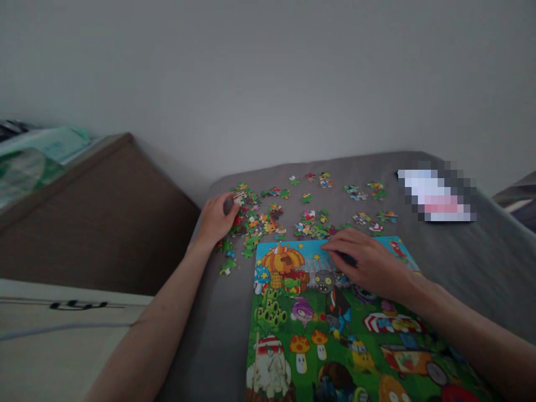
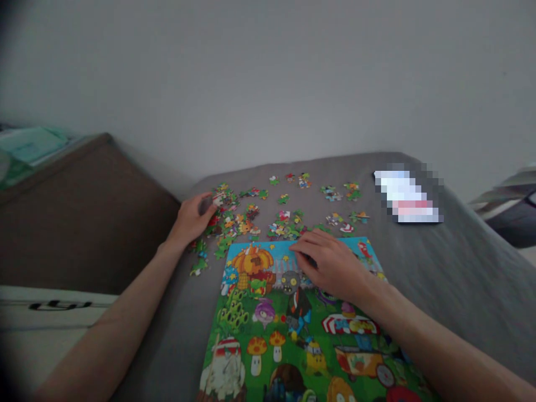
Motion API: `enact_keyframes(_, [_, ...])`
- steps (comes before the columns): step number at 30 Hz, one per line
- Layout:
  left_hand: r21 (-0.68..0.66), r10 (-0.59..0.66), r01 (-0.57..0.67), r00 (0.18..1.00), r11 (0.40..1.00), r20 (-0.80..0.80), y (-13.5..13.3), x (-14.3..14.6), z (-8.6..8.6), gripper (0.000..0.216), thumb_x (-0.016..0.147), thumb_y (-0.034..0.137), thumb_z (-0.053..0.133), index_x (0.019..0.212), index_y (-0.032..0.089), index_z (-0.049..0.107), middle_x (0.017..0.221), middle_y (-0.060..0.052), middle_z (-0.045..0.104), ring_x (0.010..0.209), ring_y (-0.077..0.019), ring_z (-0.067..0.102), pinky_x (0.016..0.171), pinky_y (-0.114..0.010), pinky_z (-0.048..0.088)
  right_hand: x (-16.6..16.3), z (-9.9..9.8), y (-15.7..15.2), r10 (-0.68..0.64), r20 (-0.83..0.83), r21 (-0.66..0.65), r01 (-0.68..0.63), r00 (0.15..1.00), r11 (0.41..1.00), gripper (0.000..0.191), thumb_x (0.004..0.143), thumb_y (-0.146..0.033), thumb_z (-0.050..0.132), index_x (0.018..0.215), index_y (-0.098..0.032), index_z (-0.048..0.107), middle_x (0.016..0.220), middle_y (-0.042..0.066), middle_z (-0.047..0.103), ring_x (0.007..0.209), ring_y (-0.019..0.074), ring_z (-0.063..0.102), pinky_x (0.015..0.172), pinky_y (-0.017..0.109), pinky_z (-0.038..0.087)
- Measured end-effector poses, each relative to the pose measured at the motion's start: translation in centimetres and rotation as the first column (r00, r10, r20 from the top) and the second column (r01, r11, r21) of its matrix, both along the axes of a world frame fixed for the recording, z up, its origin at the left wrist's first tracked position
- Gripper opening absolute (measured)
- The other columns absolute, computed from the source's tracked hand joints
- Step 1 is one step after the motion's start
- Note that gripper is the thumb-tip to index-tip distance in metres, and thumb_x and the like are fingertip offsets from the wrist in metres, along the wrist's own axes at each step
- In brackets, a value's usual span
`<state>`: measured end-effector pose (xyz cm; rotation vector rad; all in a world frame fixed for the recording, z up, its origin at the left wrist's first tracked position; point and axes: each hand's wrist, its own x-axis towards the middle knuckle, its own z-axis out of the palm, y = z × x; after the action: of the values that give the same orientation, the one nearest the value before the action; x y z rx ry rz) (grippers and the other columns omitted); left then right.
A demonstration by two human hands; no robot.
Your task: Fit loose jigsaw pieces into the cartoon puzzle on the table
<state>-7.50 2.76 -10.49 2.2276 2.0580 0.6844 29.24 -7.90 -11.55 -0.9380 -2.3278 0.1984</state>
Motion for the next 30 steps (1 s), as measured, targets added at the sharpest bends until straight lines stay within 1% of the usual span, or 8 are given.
enact_keyframes(3, [-0.036,0.073,-0.072,0.997,0.997,0.022,1.5,-0.1,-0.6,0.05,0.1,0.042,0.054,0.145,0.022,0.058,0.142,-0.013,0.067,0.131,-0.0343,0.059,0.112,-0.054,0.044,0.0,0.0,0.0,0.005,0.001,0.008,-0.005,1.0,1.0,0.023,0.1,-0.013,0.051,0.102,-0.017,0.074,0.096,0.012,0.076,0.091,0.0268,0.072,0.08,0.042,0.06])
enact_keyframes(8, [-0.067,0.102,-0.097,0.992,0.993,0.07,2.6,0.2,-0.9,0.049,0.098,0.043,0.06,0.143,0.025,0.062,0.14,-0.013,0.068,0.135,-0.037,0.056,0.116,-0.059,0.037,-0.1,0.1,0.0,0.007,0.02,-0.009,-0.007,1.0,1.0,0.023,0.1,-0.013,0.051,0.101,-0.018,0.074,0.096,0.01,0.076,0.091,0.026,0.072,0.082,0.042,0.059])
enact_keyframes(13, [-0.049,0.069,-0.061,0.981,0.997,0.182,2.9,-0.2,-0.7,0.047,0.089,0.038,0.072,0.134,0.023,0.068,0.133,-0.01,0.072,0.127,-0.0322,0.063,0.114,-0.05,0.043,-0.1,0.2,-0.1,0.03,0.031,-0.031,-0.029,0.999,0.999,0.024,0.1,-0.012,0.051,0.102,-0.016,0.074,0.095,0.011,0.075,0.091,0.0267,0.071,0.082,0.044,0.059])
enact_keyframes(17, [-0.015,0.045,-0.042,0.949,0.999,0.312,3.2,-0.6,-0.7,0.048,0.081,0.03,0.079,0.126,0.02,0.069,0.12,-0.009,0.075,0.116,-0.0286,0.069,0.106,-0.043,0.052,-0.1,0.4,-0.1,0.042,0.033,-0.046,-0.04,0.999,0.998,0.024,0.1,-0.012,0.05,0.102,-0.016,0.074,0.094,0.01,0.074,0.09,0.0266,0.071,0.083,0.044,0.058])
enact_keyframes(20, [-0.011,0.039,-0.038,0.911,0.999,0.41,3.2,-0.7,-0.8,0.049,0.08,0.025,0.077,0.127,0.019,0.066,0.116,-0.009,0.074,0.099,-0.0241,0.073,0.09,-0.038,0.059,0.0,0.5,-0.1,0.047,0.037,-0.042,-0.046,0.998,0.998,0.024,0.1,-0.013,0.051,0.102,-0.016,0.074,0.095,0.01,0.074,0.091,0.0263,0.071,0.083,0.042,0.058])
enact_keyframes(22, [-0.02,0.037,-0.032,0.886,0.999,0.462,3.1,-0.8,-0.9,0.05,0.078,0.023,0.077,0.126,0.019,0.066,0.116,-0.008,0.072,0.087,-0.0208,0.073,0.079,-0.033,0.06,0.0,0.6,-0.1,0.046,0.036,-0.027,-0.045,0.998,0.999,0.024,0.1,-0.014,0.05,0.101,-0.017,0.074,0.094,0.01,0.075,0.091,0.0259,0.071,0.082,0.041,0.057])
enact_keyframes(25, [-0.028,0.036,-0.025,0.853,0.999,0.521,2.8,-0.7,-0.8,0.05,0.074,0.021,0.08,0.122,0.02,0.068,0.115,-0.007,0.071,0.08,-0.0178,0.072,0.072,-0.03,0.06,0.1,0.7,-0.2,0.059,0.025,0.003,-0.059,0.998,0.998,0.025,0.101,-0.014,0.05,0.099,-0.016,0.075,0.093,0.011,0.075,0.089,0.0254,0.071,0.082,0.041,0.057])
enact_keyframes(30, [0.004,0.019,-0.027,0.805,1.0,0.593,2.0,-0.3,0.8,0.048,0.074,0.02,0.079,0.121,0.019,0.068,0.117,-0.008,0.07,0.088,-0.0184,0.071,0.083,-0.034,0.06,0.2,0.7,-0.2,0.071,0.032,0.003,-0.072,0.997,0.997,0.024,0.101,-0.014,0.051,0.1,-0.016,0.075,0.093,0.011,0.076,0.089,0.0252,0.071,0.081,0.04,0.057])
